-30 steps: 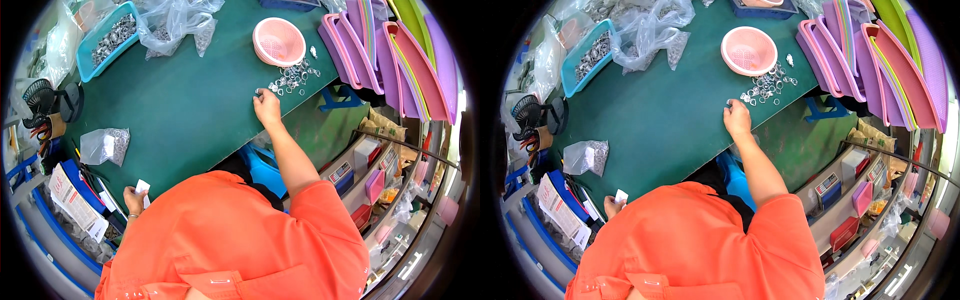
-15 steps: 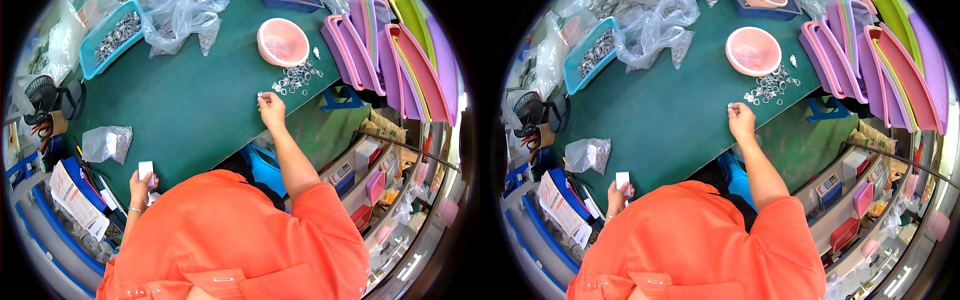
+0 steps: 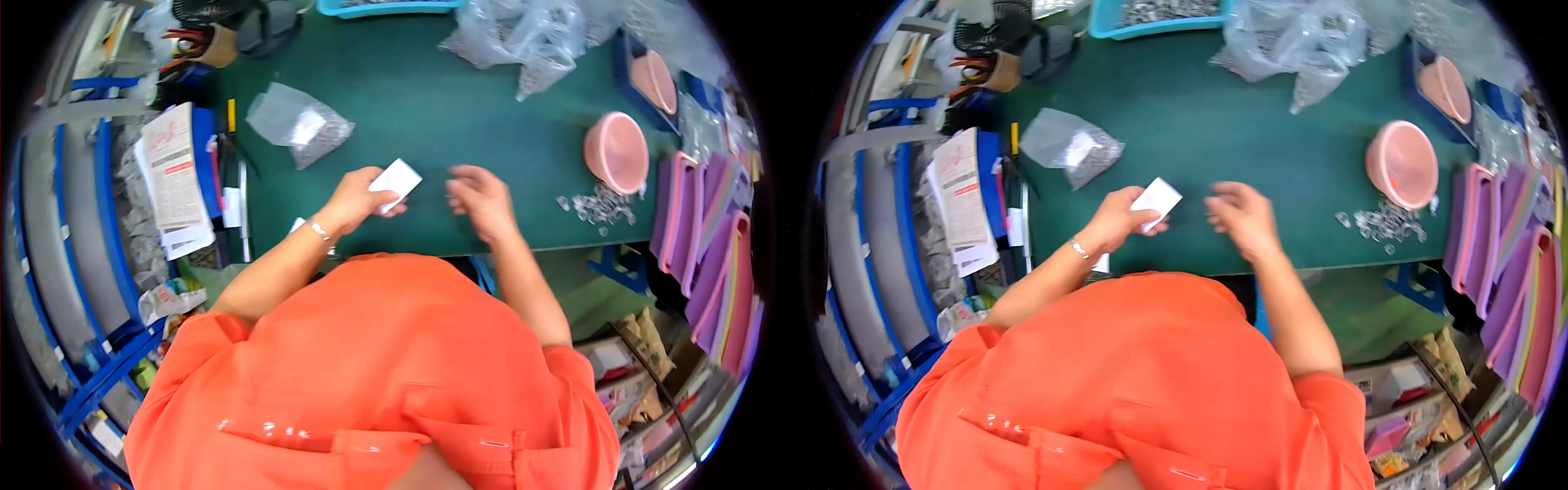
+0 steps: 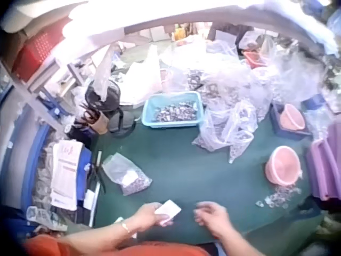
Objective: The person sorts small metal components by hand on a workbench, gathers a large quantity into a pink plastic basket, and then places specific amounts into plastic bags.
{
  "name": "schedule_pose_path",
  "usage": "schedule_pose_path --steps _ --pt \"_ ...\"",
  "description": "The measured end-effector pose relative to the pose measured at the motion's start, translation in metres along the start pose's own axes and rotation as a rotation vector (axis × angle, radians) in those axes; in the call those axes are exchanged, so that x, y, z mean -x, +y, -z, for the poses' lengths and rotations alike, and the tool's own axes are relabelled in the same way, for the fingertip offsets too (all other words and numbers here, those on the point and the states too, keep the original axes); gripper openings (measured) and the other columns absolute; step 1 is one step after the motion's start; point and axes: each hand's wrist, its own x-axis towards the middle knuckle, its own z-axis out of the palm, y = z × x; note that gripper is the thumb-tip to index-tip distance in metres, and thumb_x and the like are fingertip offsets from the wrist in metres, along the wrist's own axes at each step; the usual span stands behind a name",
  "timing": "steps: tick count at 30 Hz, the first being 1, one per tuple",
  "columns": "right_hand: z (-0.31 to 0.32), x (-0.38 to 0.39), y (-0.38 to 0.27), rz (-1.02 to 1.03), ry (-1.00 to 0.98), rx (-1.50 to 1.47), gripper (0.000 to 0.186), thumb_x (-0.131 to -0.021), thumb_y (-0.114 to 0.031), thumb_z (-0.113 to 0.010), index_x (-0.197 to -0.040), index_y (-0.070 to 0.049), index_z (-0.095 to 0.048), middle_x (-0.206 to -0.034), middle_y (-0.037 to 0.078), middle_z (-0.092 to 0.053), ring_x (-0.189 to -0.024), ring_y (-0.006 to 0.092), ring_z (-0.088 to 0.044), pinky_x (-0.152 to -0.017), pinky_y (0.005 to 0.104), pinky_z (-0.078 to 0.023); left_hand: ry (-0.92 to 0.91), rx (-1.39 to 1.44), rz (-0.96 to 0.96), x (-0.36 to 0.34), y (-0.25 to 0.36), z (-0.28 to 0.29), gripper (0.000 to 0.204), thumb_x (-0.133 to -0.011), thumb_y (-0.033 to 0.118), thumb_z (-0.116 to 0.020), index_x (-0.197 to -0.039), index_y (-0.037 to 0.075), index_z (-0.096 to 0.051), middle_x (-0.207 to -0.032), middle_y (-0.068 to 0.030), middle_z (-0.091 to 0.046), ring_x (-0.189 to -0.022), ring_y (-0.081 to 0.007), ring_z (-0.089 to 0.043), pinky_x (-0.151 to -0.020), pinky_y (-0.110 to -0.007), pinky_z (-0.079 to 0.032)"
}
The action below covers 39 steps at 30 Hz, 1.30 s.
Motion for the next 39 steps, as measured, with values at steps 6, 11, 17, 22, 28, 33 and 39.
schedule_pose_path --steps 6,11,17,22,28,33,39 --pt "-0.047 -0.017 0.021 0.287 -0.358 0.618 0.023 -0.075 -0.022 -0.064 -0.082 -0.001 -0.063 -0.07 0.011 -0.062 -0.063 0.0184 -0.058 -0.059 0.0308 -0.047 0.138 -0.308 -0.015 0.023 -0.028 0.019 0.013 -0.075 0.005 -0.064 -0.084 0.0 -0.055 -0.067 -0.0054 -0.057 -0.053 -0.0107 -0.054 -0.044 -0.023 -0.042" --pt "-0.013 -0.012 0.03 -0.011 0.021 0.562 0.02 -0.073 -0.02 -0.063 -0.078 0.0 -0.064 -0.077 0.015 -0.062 -0.075 0.0271 -0.061 -0.066 0.036 -0.048 0.577 -1.1 -0.428 0.05 -0.099 0.085 0.041 -0.055 0.0 -0.074 -0.09 0.004 -0.053 -0.094 -0.012 -0.05 -0.082 -0.0288 -0.052 -0.068 -0.034 -0.044" --pt "0.021 -0.002 0.036 -0.121 0.216 0.358 0.019 -0.08 -0.007 -0.057 -0.095 0.003 -0.052 -0.071 0.011 -0.059 -0.052 0.0142 -0.058 -0.044 0.027 -0.046 0.706 -0.971 -0.322 0.067 -0.145 0.113 0.046 -0.053 -0.002 -0.072 -0.095 0.005 -0.053 -0.101 -0.0092 -0.043 -0.08 -0.0244 -0.048 -0.071 -0.032 -0.042" --pt "0.137 0.022 0.039 0.317 1.005 0.5 0.016 -0.086 -0.016 -0.048 -0.087 -0.002 -0.055 -0.075 0.014 -0.059 -0.069 0.0254 -0.058 -0.066 0.036 -0.046 0.642 -0.773 -0.368 0.069 -0.176 0.136 0.035 -0.06 0.002 -0.071 -0.088 0.003 -0.051 -0.092 -0.0045 -0.044 -0.07 -0.0149 -0.045 -0.06 -0.027 -0.04" --pt "0.318 0.05 0.053 0.017 1.586 0.475 0.022 -0.077 -0.017 -0.06 -0.093 -0.002 -0.06 -0.088 0.017 -0.063 -0.081 0.0289 -0.061 -0.073 0.0372 -0.046 0.563 -0.626 -0.258 0.03 -0.146 0.129 0.028 -0.069 0.007 -0.071 -0.083 0.001 -0.048 -0.072 -0.0043 -0.053 -0.066 -0.0116 -0.048 -0.058 -0.026 -0.042" --pt "0.36 0.019 0.049 0.055 1.564 0.654 0.033 -0.076 -0.019 -0.063 -0.106 -0.008 -0.06 -0.084 0.014 -0.063 -0.077 0.0232 -0.06 -0.074 0.0329 -0.045 0.262 -0.64 -0.354 -0.017 -0.048 0.016 0.028 -0.07 0.006 -0.071 -0.088 0.002 -0.05 -0.078 -0.0018 -0.054 -0.07 -0.0083 -0.049 -0.059 -0.023 -0.042" --pt "0.358 0.026 0.037 -0.033 1.449 0.58 0.022 -0.074 -0.021 -0.065 -0.094 -0.01 -0.063 -0.077 0.011 -0.062 -0.07 0.0221 -0.059 -0.068 0.0315 -0.046 0.137 -1.042 -0.588 -0.066 -0.038 -0.066 0.036 -0.064 0.007 -0.07 -0.097 0.004 -0.057 -0.084 -0.0155 -0.056 -0.08 -0.0332 -0.052 -0.072 -0.039 -0.043"
